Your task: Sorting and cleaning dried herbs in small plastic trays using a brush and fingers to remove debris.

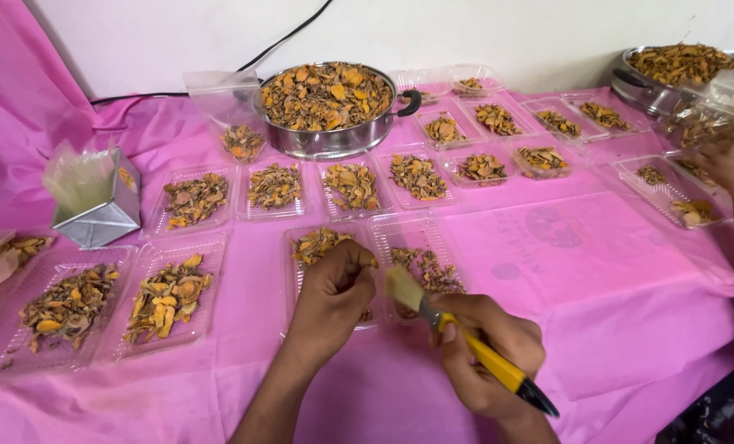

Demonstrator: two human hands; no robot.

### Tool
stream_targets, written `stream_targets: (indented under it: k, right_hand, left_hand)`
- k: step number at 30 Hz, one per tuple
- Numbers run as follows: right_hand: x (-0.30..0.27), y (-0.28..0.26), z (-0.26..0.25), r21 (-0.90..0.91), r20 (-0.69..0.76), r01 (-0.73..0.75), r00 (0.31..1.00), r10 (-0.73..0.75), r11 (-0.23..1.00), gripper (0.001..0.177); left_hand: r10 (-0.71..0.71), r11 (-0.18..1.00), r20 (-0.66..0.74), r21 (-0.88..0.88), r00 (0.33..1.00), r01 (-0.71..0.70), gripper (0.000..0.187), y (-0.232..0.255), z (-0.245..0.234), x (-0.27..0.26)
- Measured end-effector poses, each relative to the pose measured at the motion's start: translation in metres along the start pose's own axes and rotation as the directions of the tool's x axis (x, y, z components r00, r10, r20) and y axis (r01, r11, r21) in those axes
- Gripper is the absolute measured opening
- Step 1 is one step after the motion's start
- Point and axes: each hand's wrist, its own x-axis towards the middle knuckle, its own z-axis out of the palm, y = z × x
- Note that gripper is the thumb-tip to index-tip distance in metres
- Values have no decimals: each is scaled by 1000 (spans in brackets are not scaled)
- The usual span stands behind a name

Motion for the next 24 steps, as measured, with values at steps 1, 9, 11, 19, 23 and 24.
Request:
stream_targets:
  k: [1, 9, 11, 19, 23, 24]
  right_hand:
    - [2, 1, 3, -2, -1, 5, 1000, -5, 1000, 22]
    - [3, -4, -8, -84, 146, 19, 989, -7, 996, 20]
    - [1, -33, -12, -35, 74, 90, 993, -87, 995, 18]
    - [43, -171, -31, -42, 162, 6, 987, 1, 999, 21]
    - [81, -207, -13, -86, 262, -72, 961, 92, 994, 23]
    - [89, -210, -8, -94, 288, -90, 951, 113, 992, 24]
  left_hand:
    - [5, 1000, 1, -2, 1000, -5, 21, 0, 1, 3]
    - [158, 778, -25, 618, 987, -109, 9, 15, -18, 5]
    - [22, 701, -34, 713, 999, 9, 8, 22, -30, 9]
    - [93, 442, -153, 892, 984, 97, 30, 12, -50, 8]
    - [-102, 422, -249, 866, 963, 269, 36, 14, -47, 9]
    - [-183, 412, -274, 851, 944, 326, 42, 16, -47, 9]
